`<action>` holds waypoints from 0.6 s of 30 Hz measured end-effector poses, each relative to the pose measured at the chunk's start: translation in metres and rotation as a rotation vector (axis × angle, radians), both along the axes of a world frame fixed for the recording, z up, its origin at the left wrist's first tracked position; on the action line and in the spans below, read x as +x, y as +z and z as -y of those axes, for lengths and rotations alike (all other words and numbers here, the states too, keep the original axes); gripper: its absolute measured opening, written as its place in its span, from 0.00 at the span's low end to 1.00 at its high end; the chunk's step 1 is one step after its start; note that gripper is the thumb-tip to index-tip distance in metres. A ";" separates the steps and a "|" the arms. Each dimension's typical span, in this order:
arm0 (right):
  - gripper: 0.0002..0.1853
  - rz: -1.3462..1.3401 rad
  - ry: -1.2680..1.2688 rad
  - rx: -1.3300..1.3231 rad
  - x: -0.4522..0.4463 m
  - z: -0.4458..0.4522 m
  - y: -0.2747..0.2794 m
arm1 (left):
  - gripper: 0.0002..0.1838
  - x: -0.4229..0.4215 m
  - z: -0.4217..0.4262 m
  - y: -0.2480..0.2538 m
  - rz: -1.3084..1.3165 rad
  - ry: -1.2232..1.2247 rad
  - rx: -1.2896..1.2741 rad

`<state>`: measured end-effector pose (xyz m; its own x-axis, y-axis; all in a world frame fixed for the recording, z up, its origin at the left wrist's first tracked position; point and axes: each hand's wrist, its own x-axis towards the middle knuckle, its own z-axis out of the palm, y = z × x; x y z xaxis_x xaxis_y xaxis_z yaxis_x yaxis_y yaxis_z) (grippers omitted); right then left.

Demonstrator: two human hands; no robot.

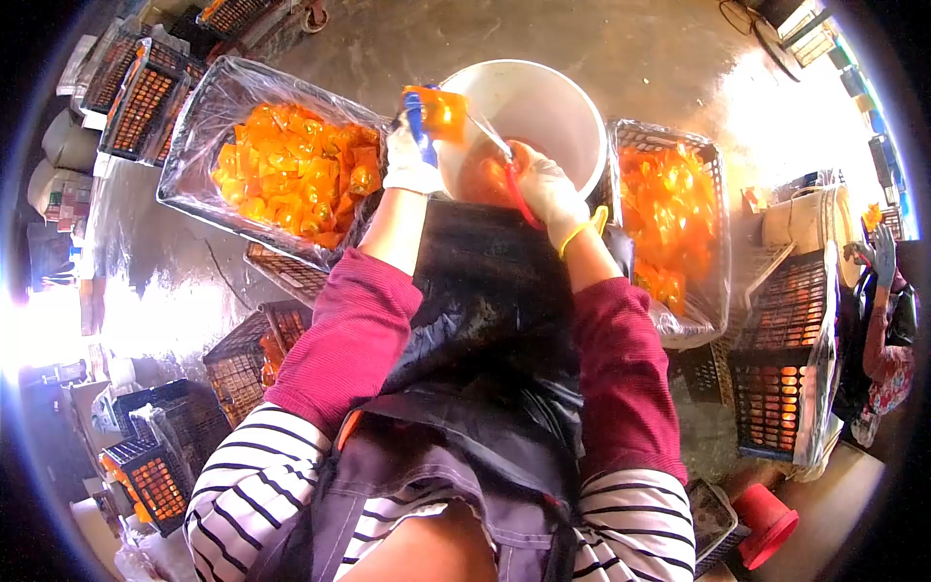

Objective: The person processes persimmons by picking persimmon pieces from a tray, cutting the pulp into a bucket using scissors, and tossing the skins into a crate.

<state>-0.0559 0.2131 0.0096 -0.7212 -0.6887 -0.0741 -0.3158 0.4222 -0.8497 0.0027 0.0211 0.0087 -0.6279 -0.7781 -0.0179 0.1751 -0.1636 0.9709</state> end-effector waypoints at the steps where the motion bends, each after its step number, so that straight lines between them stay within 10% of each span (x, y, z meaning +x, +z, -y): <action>1: 0.26 0.021 -0.003 -0.007 -0.001 0.000 -0.001 | 0.24 0.004 -0.001 0.005 0.054 0.026 -0.088; 18: 0.25 -0.047 -0.012 0.173 0.007 0.010 0.014 | 0.24 -0.007 0.009 -0.012 0.088 -0.109 -0.081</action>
